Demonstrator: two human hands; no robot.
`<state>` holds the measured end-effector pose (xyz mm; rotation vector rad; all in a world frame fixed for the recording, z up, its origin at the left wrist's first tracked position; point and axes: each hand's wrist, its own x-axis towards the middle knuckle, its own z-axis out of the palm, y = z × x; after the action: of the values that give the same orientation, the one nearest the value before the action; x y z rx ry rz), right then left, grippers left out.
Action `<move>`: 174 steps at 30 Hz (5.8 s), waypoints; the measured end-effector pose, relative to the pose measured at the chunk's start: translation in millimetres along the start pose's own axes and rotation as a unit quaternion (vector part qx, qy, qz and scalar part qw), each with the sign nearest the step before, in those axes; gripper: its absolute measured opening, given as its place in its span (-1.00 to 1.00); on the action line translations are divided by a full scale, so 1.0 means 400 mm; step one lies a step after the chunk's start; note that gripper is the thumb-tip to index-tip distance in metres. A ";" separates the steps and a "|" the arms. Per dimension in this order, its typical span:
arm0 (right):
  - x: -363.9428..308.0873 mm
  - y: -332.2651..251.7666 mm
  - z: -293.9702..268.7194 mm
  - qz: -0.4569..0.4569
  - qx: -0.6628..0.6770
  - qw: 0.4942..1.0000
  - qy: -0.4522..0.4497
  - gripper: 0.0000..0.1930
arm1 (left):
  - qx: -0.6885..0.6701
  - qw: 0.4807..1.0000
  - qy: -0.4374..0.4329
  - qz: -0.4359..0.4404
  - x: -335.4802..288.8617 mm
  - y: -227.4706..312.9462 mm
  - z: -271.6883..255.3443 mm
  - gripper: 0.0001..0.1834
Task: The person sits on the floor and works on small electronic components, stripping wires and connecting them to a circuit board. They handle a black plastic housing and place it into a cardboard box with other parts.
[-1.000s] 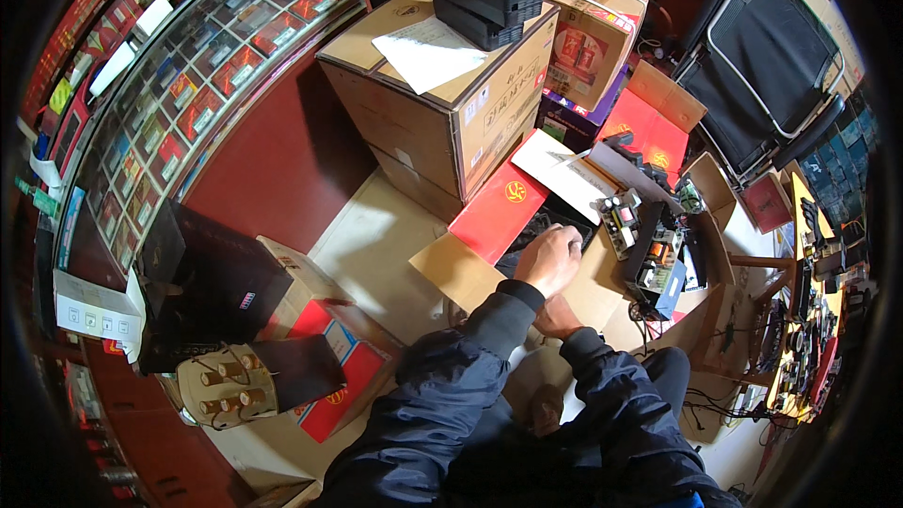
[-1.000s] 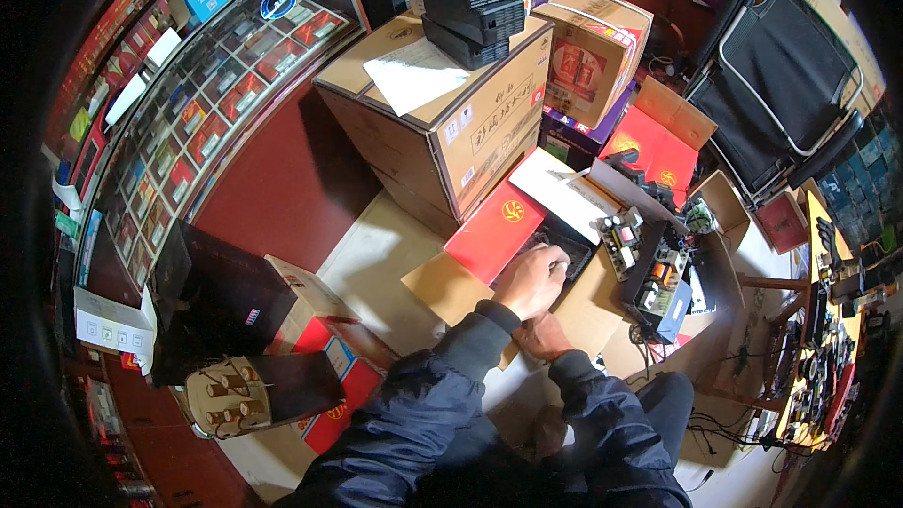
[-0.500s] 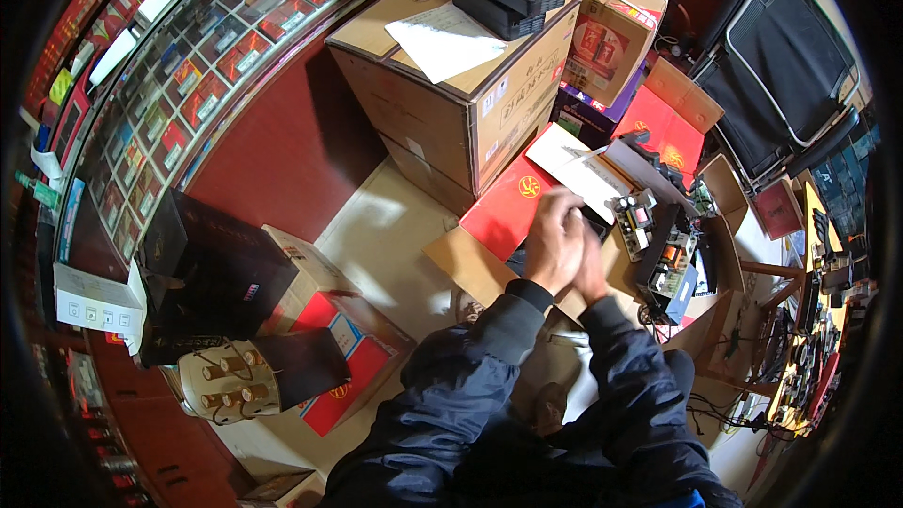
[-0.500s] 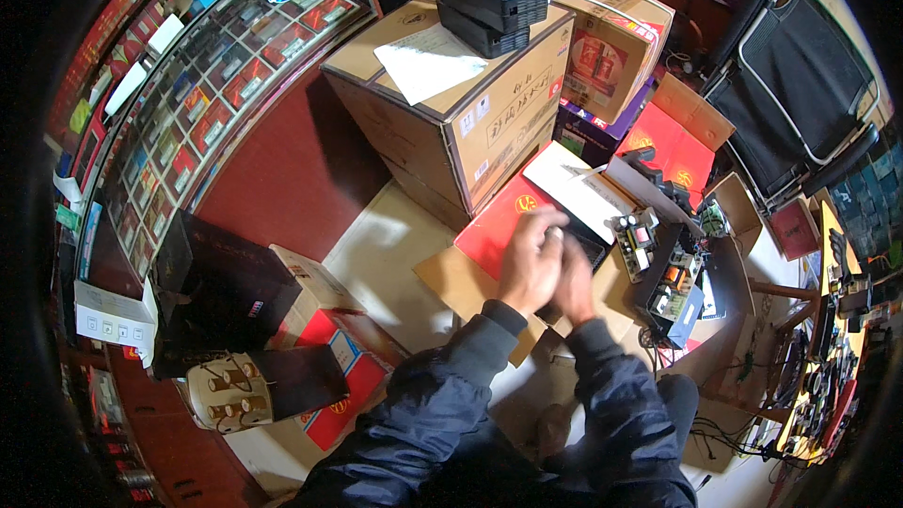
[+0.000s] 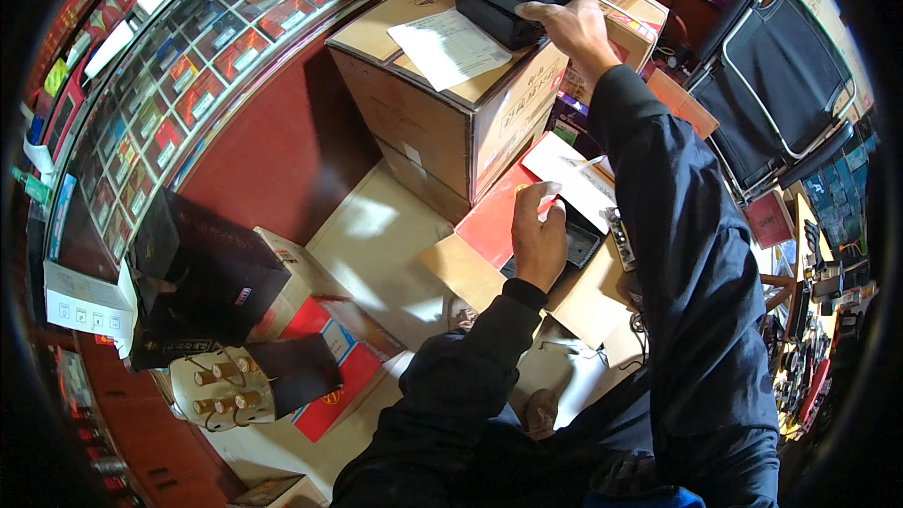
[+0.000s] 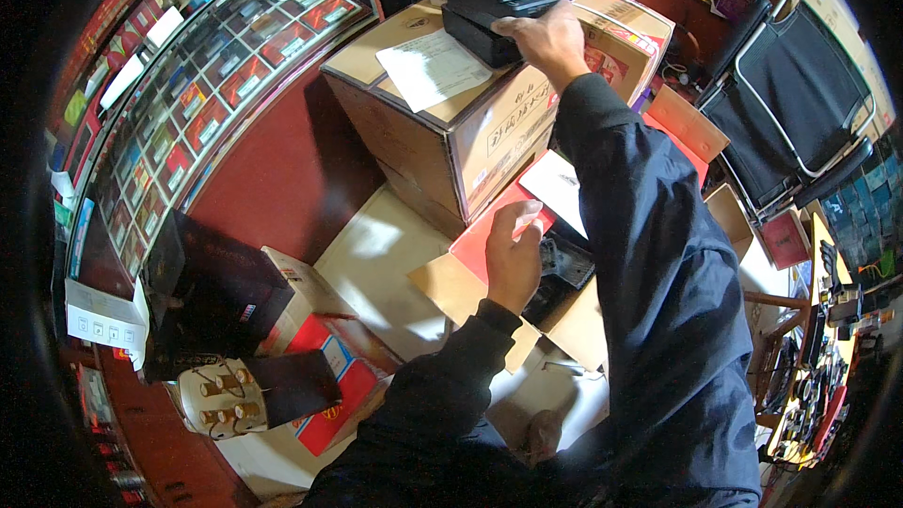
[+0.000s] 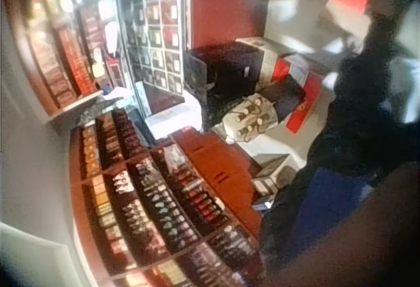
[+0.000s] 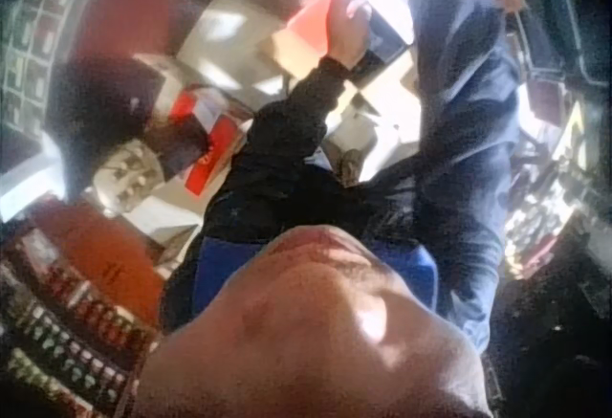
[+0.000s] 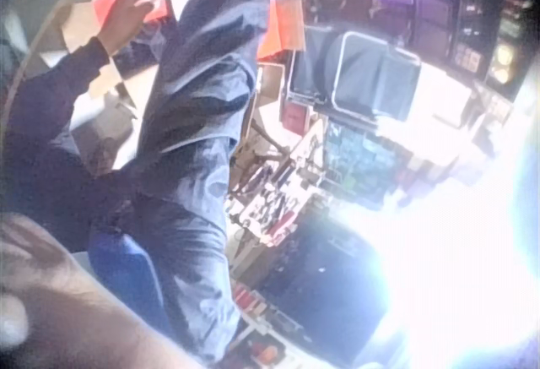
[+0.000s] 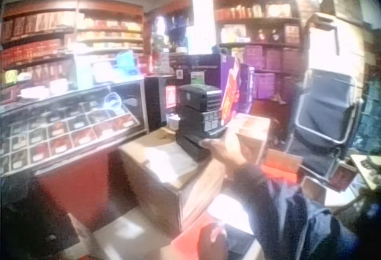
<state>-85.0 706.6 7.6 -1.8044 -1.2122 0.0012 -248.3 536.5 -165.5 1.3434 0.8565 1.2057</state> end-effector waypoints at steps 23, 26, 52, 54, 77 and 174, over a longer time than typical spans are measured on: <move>-0.052 0.001 -0.006 0.044 0.136 0.985 0.093 -0.26 | -0.005 1.000 -0.001 0.004 -0.001 0.010 -0.033 -0.77; -0.051 -0.014 -0.013 0.048 0.111 0.992 0.039 -0.07 | 0.023 1.000 -0.006 0.014 -0.004 0.004 -0.030 -0.76; -0.918 0.525 0.151 0.440 0.182 0.827 -0.300 -0.54 | -0.198 0.957 0.107 -0.185 0.034 0.063 -0.187 -0.63; -0.984 0.477 0.228 0.486 0.263 0.802 -0.227 -0.44 | -0.195 0.957 0.103 -0.188 0.029 0.064 -0.172 -0.63; -1.023 0.319 0.286 0.349 0.416 0.837 -0.059 -0.47 | 0.358 0.836 -0.335 -0.247 0.058 -0.284 -0.271 -0.62; -1.226 0.804 -0.718 0.310 -0.269 0.903 0.128 -0.22 | 0.402 0.718 -0.568 0.024 -0.238 -0.025 0.146 -0.40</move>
<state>28.7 128.7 -274.5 -2.5186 -0.4230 -0.2186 -212.2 432.5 -186.9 2.3785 0.3669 -0.2294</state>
